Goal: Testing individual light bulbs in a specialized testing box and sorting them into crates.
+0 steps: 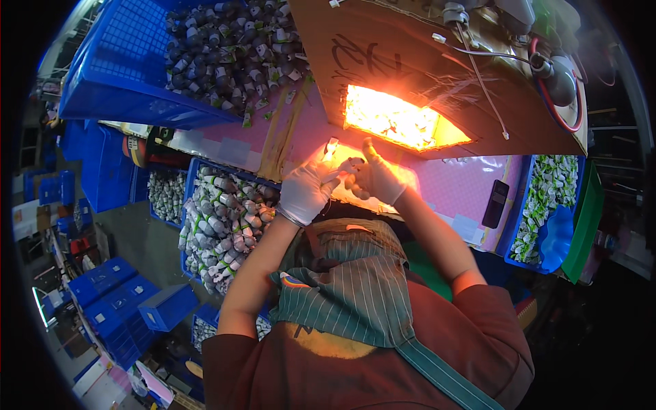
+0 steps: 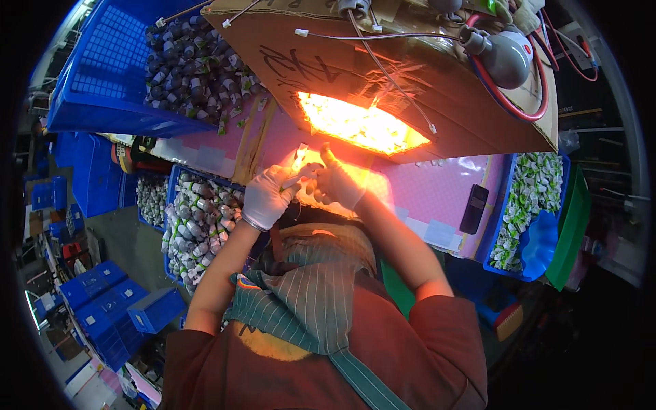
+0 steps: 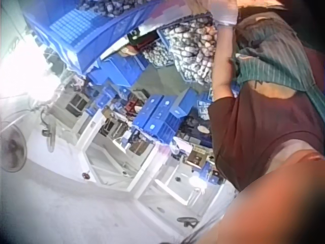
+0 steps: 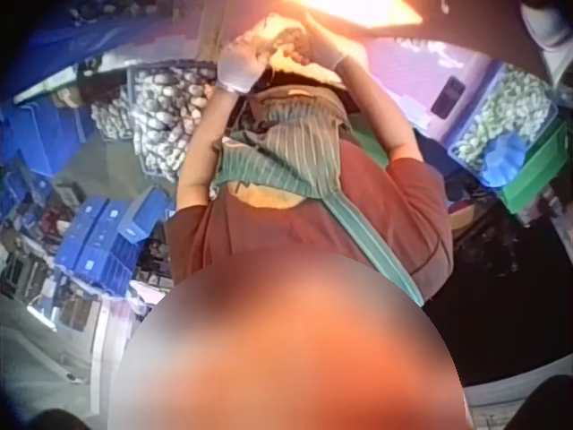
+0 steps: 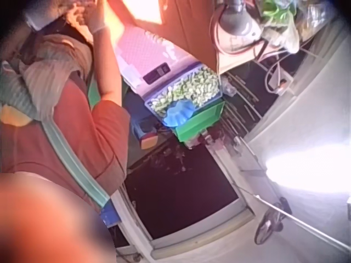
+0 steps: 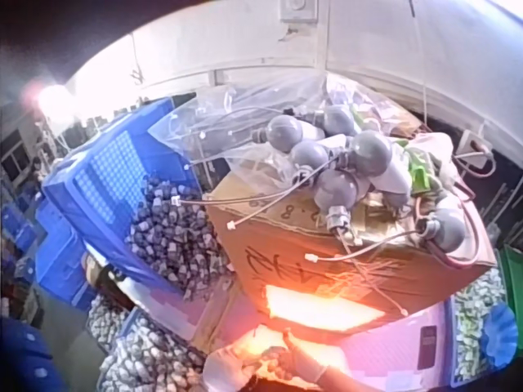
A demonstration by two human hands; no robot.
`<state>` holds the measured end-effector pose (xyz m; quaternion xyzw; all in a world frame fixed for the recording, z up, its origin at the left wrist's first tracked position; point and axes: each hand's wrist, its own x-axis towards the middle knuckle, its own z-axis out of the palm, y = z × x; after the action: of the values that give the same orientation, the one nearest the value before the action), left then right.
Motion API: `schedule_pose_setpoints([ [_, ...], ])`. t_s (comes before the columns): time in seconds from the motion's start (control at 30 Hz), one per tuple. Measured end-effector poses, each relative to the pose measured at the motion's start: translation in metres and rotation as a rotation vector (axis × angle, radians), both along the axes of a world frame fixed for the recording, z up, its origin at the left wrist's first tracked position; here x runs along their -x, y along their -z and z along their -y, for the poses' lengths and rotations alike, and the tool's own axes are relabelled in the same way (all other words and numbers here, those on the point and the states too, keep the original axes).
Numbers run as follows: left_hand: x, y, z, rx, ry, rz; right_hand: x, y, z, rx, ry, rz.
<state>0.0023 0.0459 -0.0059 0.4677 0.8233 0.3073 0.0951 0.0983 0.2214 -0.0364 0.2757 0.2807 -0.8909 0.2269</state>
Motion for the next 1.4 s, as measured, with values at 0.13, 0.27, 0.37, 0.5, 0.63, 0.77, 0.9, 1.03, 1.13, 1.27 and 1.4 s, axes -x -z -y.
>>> schedule_pose_setpoints([
  [0.13, 0.006, -0.009, 0.005, 0.144, 0.117, -0.284, 0.011, -0.005, -0.015, -0.026, -0.263, 0.059],
  [0.27, 0.016, -0.003, 0.014, 0.033, 0.134, -0.032, 0.014, -0.017, -0.01, -0.828, -0.463, -0.332],
  [0.37, 0.02, 0.006, 0.019, -0.014, 0.05, 0.509, 0.019, -0.021, 0.004, -1.411, -0.315, -0.776],
  [0.5, 0.026, 0.0, 0.03, 0.027, -0.084, 1.683, 0.024, -0.024, 0.012, -1.854, -0.292, -1.175],
  [0.63, 0.023, -0.004, 0.029, -0.014, -0.119, 1.793, 0.027, -0.021, 0.014, -1.776, -0.224, -1.214],
  [0.77, 0.03, 0.022, 0.025, -0.041, -0.134, 1.665, 0.026, -0.004, 0.017, -1.392, -0.242, -0.734],
  [0.9, 0.052, 0.085, 0.02, 0.161, -0.283, 1.279, 0.017, 0.019, 0.014, -1.769, 0.228, -0.745],
  [1.03, 0.056, 0.163, 0.003, 0.001, -0.292, 0.784, 0.001, 0.032, 0.01, -1.714, 0.23, -0.578],
  [1.13, 0.043, 0.202, -0.008, -0.04, -0.453, 1.066, -0.008, 0.036, 0.012, -1.669, 0.208, -0.53],
  [1.27, 0.046, 0.203, -0.017, 0.101, -0.395, 0.723, -0.013, 0.036, 0.015, -1.637, 0.216, -0.417],
  [1.4, 0.108, 0.163, -0.038, 0.05, -0.446, 0.13, -0.014, 0.032, 0.014, -1.639, 0.211, -0.356],
])
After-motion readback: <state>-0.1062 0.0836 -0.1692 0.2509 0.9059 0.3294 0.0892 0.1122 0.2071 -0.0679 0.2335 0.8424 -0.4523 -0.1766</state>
